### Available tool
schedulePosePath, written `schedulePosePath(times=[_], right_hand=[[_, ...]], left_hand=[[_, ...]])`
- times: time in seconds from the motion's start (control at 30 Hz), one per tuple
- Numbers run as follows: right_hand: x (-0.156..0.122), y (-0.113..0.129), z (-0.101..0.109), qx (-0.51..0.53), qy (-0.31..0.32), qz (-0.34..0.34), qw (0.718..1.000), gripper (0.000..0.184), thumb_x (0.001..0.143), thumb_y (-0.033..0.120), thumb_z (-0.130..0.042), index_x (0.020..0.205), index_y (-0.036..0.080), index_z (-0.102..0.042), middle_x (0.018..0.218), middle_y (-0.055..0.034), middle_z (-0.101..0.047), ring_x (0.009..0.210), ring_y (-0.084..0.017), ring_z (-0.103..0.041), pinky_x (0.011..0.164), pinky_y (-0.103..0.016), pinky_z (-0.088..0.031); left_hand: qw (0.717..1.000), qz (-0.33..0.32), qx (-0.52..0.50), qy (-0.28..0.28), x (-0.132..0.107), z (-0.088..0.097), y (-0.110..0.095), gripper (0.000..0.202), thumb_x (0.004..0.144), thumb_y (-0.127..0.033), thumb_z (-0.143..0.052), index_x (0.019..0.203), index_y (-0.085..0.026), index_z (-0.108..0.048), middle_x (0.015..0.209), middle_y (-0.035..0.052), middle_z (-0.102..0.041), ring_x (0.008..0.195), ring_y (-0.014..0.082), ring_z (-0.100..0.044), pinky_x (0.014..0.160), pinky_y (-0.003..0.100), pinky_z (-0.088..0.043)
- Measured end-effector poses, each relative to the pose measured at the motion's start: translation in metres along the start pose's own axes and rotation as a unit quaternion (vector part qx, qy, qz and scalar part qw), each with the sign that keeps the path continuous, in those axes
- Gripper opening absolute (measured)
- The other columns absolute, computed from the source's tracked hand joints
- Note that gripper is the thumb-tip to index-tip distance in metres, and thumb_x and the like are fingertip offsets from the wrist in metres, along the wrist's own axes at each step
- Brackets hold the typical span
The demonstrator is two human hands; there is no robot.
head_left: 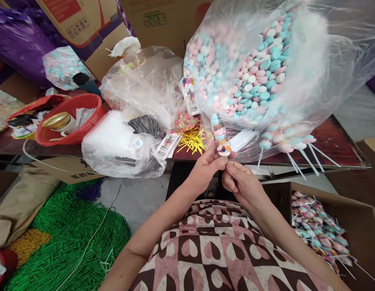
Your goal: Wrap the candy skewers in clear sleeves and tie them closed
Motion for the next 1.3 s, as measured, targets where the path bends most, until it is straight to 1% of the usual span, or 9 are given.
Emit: schedulePosePath(times=[0.1,0.2,0.37,0.5,0.6,0.73,0.9,1.13,1.3], right_hand=[[-0.001,-0.005,-0.001,-0.005,0.009,0.0,1.0,0.025,0.084,0.043,-0.064,0.076,0.019,-0.059,0.041,0.0082,-0.044,0.036,-0.006,-0.027,0.041,-0.023,-0.018],[-0.002,-0.007,-0.002,-0.041,0.007,0.006,0.999,0.028,0.083,0.045,-0.065,0.075,0.018,-0.06,0.041,0.0081,-0.044,0.036,-0.005,-0.027,0.04,-0.022,-0.017],[-0.002,-0.009,-0.004,-0.093,-0.02,0.023,0.995,0.039,0.081,0.049,-0.066,0.061,0.018,-0.052,0.04,0.0069,-0.043,0.037,-0.005,-0.029,0.039,-0.022,-0.019],[-0.004,-0.003,0.0,-0.152,0.0,0.011,0.988,0.035,0.086,0.05,-0.059,0.071,0.019,-0.058,0.043,0.0057,-0.049,0.037,-0.007,-0.036,0.039,-0.021,-0.028],[-0.008,0.014,0.009,-0.303,-0.009,0.066,0.951,0.031,0.089,0.047,-0.055,0.083,0.018,-0.066,0.059,-0.0008,-0.065,0.052,-0.013,-0.057,0.053,-0.026,-0.047],[-0.013,0.044,0.017,-0.438,-0.166,0.262,0.844,0.022,0.087,0.038,-0.06,0.101,0.022,-0.067,0.086,-0.0038,-0.073,0.073,-0.017,-0.068,0.072,-0.033,-0.055],[-0.007,0.047,0.005,-0.525,-0.158,0.349,0.76,0.013,0.087,0.028,-0.06,0.094,0.022,-0.07,0.088,-0.0041,-0.075,0.073,-0.017,-0.069,0.07,-0.031,-0.055],[-0.005,0.044,0.001,-0.567,-0.176,0.338,0.731,0.015,0.088,0.026,-0.057,0.091,0.022,-0.072,0.085,-0.0045,-0.077,0.069,-0.018,-0.071,0.068,-0.031,-0.055],[-0.004,0.044,-0.002,-0.58,-0.181,0.345,0.716,0.016,0.088,0.026,-0.057,0.095,0.021,-0.07,0.082,-0.0041,-0.076,0.067,-0.018,-0.071,0.066,-0.029,-0.054]], left_hand=[[1.0,-0.002,0.008,-0.019,-0.002,-0.001,0.003,0.022,0.077,-0.03,-0.071,0.094,-0.017,-0.066,0.079,-0.0005,-0.069,0.058,0.004,-0.05,0.062,0.017,-0.044],[0.999,-0.003,0.009,-0.043,-0.001,-0.003,0.007,0.019,0.077,-0.029,-0.07,0.089,-0.016,-0.062,0.073,-0.0018,-0.068,0.047,0.0015,-0.04,0.048,0.015,-0.036],[0.998,-0.008,0.022,-0.062,-0.001,-0.007,0.01,0.021,0.076,-0.032,-0.068,0.087,-0.017,-0.058,0.068,-0.0013,-0.068,0.057,0.0087,-0.059,0.057,0.02,-0.047],[0.998,0.011,0.038,-0.044,-0.002,-0.005,0.006,0.025,0.078,-0.034,-0.066,0.095,-0.016,-0.059,0.079,0.0021,-0.071,0.066,0.0114,-0.064,0.062,0.021,-0.049],[0.997,-0.014,0.06,-0.049,-0.002,0.0,0.0,0.023,0.079,-0.032,-0.065,0.094,-0.016,-0.06,0.078,0.0007,-0.07,0.067,0.0096,-0.062,0.066,0.021,-0.048],[0.991,-0.01,0.115,-0.065,-0.002,0.002,-0.003,0.022,0.077,-0.033,-0.066,0.09,-0.016,-0.058,0.052,-0.0062,-0.057,0.055,0.01,-0.058,0.064,0.024,-0.047],[0.996,0.058,0.065,-0.009,-0.006,-0.007,0.005,0.021,0.079,-0.035,-0.061,0.088,-0.018,-0.054,0.046,-0.0096,-0.047,0.043,0.0105,-0.054,0.046,0.021,-0.04],[0.996,0.058,0.07,-0.019,-0.008,-0.008,0.004,0.022,0.083,-0.035,-0.052,0.07,-0.018,-0.048,0.049,-0.0064,-0.048,0.043,0.0103,-0.054,0.042,0.021,-0.039],[0.993,0.045,0.1,-0.035,-0.006,-0.007,0.007,0.02,0.084,-0.038,-0.053,0.085,-0.019,-0.053,0.044,-0.0101,-0.043,0.039,0.009,-0.051,0.04,0.019,-0.037]])
Point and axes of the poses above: each hand's wrist, its own x-axis towards the middle knuckle, its own z-axis out of the back of the hand, y = z × x, the point moved 3 cm from there along x, towards the middle knuckle
